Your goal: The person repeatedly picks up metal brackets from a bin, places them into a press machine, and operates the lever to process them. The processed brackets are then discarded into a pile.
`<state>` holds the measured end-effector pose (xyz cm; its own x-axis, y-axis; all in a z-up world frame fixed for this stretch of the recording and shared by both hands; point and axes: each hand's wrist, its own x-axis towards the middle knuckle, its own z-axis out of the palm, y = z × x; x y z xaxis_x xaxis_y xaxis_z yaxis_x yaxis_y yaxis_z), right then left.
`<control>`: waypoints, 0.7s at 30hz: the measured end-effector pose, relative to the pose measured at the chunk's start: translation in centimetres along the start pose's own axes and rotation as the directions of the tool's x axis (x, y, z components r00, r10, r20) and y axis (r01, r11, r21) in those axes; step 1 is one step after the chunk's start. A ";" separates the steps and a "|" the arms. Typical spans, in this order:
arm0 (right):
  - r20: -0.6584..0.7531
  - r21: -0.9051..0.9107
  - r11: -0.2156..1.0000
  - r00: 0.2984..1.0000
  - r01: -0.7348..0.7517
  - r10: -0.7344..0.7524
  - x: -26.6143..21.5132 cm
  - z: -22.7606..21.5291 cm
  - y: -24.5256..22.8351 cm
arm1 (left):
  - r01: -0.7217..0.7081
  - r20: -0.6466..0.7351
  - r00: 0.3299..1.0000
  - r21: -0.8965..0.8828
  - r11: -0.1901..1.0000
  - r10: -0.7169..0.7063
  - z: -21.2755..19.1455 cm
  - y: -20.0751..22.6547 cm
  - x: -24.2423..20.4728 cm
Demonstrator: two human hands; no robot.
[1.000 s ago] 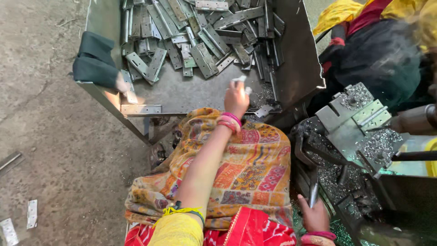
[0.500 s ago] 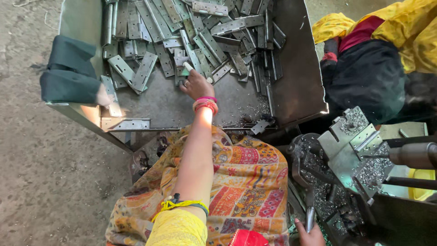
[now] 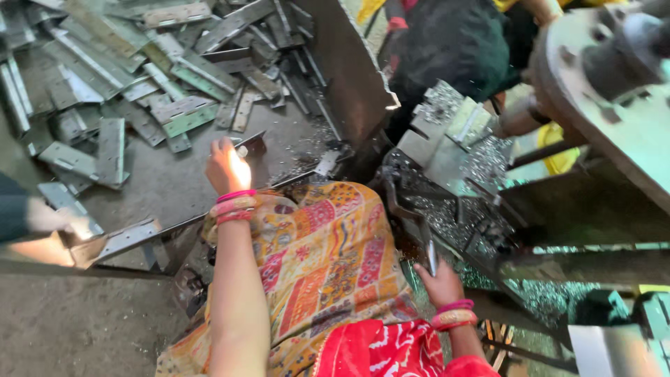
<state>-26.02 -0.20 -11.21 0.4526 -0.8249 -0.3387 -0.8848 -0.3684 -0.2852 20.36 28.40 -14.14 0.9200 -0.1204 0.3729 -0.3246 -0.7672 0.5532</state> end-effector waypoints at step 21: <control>0.014 0.167 0.984 0.998 0.063 -0.066 -2.7 -1.1 -2.6 | -0.827 0.085 0.520 -0.198 0.526 0.850 -0.6 34.1 -13.3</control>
<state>-25.05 2.48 -8.60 0.5115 -0.7927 -0.3317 -0.8239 -0.3427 -0.4515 -3.08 4.19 0.23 0.2213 -0.7680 0.6010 -0.9752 -0.1791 0.1302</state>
